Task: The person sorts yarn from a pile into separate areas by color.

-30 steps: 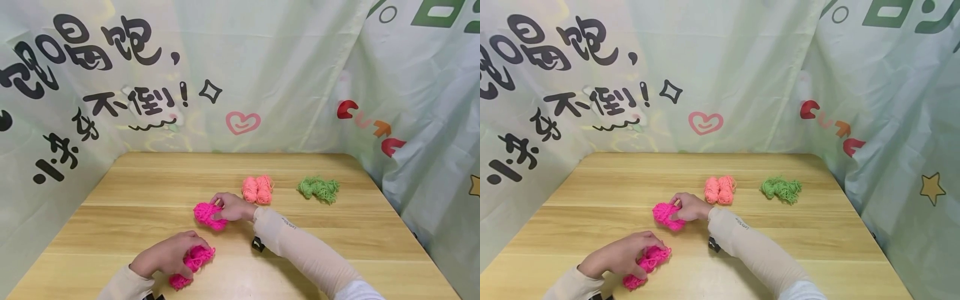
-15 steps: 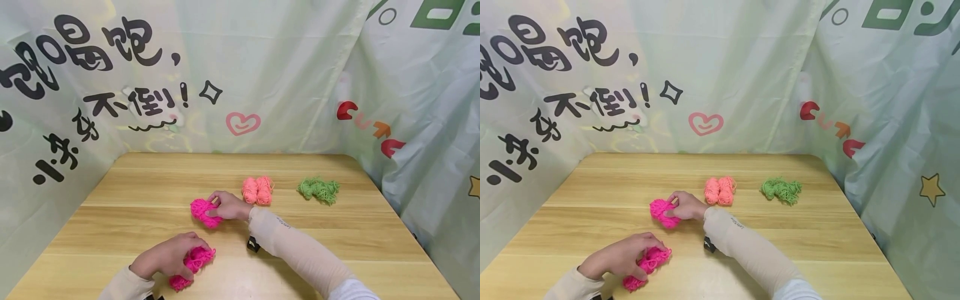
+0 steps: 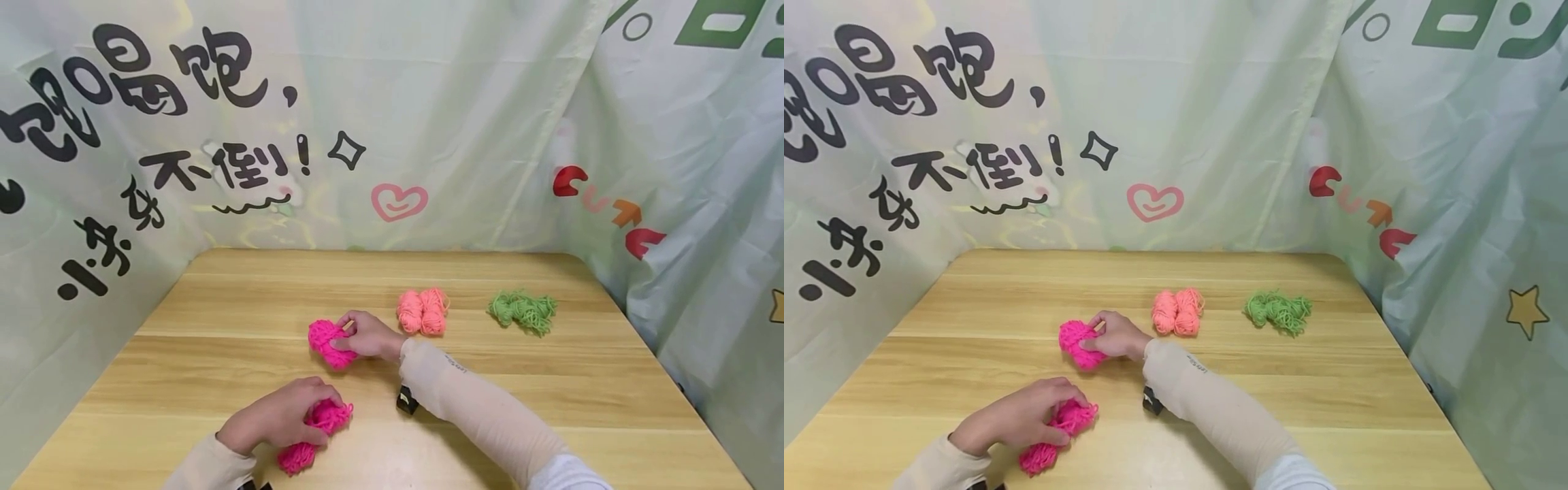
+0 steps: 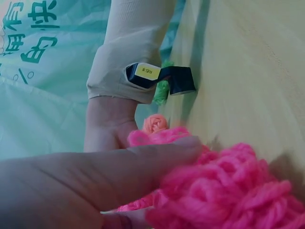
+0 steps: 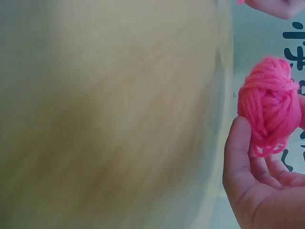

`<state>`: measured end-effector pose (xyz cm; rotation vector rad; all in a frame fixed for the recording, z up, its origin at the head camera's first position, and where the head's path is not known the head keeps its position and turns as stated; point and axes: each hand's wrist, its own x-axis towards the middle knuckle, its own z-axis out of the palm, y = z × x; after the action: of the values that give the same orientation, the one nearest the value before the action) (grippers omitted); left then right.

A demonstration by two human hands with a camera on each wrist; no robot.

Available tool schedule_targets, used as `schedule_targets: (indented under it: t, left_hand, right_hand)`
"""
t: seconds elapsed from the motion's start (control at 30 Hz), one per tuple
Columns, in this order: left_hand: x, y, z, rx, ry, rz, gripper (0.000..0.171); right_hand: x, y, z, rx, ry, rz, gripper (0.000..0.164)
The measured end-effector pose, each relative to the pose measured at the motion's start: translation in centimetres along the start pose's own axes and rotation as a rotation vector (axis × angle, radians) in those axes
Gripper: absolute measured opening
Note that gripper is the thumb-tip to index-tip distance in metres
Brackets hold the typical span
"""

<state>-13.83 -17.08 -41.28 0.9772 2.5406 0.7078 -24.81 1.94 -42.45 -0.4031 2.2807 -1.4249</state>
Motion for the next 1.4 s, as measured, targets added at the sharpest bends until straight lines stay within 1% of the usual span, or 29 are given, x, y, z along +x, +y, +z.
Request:
schedule_targets:
  t: [0.1, 0.27, 0.53, 0.63, 0.7, 0.8, 1.0, 1.17, 1.27, 1.4]
  left_hand:
    - [0.3, -0.1, 0.1, 0.007, 0.024, -0.008, 0.033]
    - [1.0, -0.1, 0.2, 0.019, 0.042, -0.010, 0.034]
    - [1.6, 0.3, 0.3, 0.048, 0.023, -0.018, 0.034]
    - [1.7, 0.4, 0.3, 0.047, 0.028, -0.028, 0.032]
    - [1.7, 0.4, 0.3, 0.036, 0.044, -0.040, 0.032]
    - [1.7, 0.5, 0.3, 0.008, 0.082, -0.058, 0.033]
    - [1.7, 0.4, -0.1, -0.045, 0.169, -0.074, 0.031]
    - [1.7, 0.1, -0.5, -0.098, 0.244, -0.139, 0.032]
    - [1.6, -0.1, -0.8, -0.145, 0.296, -0.171, 0.033]
    - [1.6, -0.4, -1.3, -0.208, 0.377, -0.211, 0.035]
  right_hand:
    - [0.3, 0.0, 0.1, 0.032, 0.004, 0.011, 0.029]
    - [0.5, 0.0, 0.3, 0.063, 0.005, 0.038, 0.029]
    - [0.6, -0.2, 0.4, 0.076, -0.003, 0.050, 0.030]
    - [0.7, -0.3, 0.3, 0.083, 0.000, 0.056, 0.029]
    - [0.8, -0.3, 0.3, 0.084, 0.001, 0.059, 0.029]
    - [0.9, -0.3, 0.3, 0.074, 0.004, 0.061, 0.028]
    - [1.2, -0.3, 0.3, 0.052, 0.015, 0.061, 0.028]
    - [1.5, -0.2, 0.2, 0.056, 0.018, 0.069, 0.030]
    - [1.7, -0.2, 0.2, 0.077, 0.017, 0.074, 0.029]
    - [2.0, -0.2, 0.3, 0.108, 0.022, 0.071, 0.028]
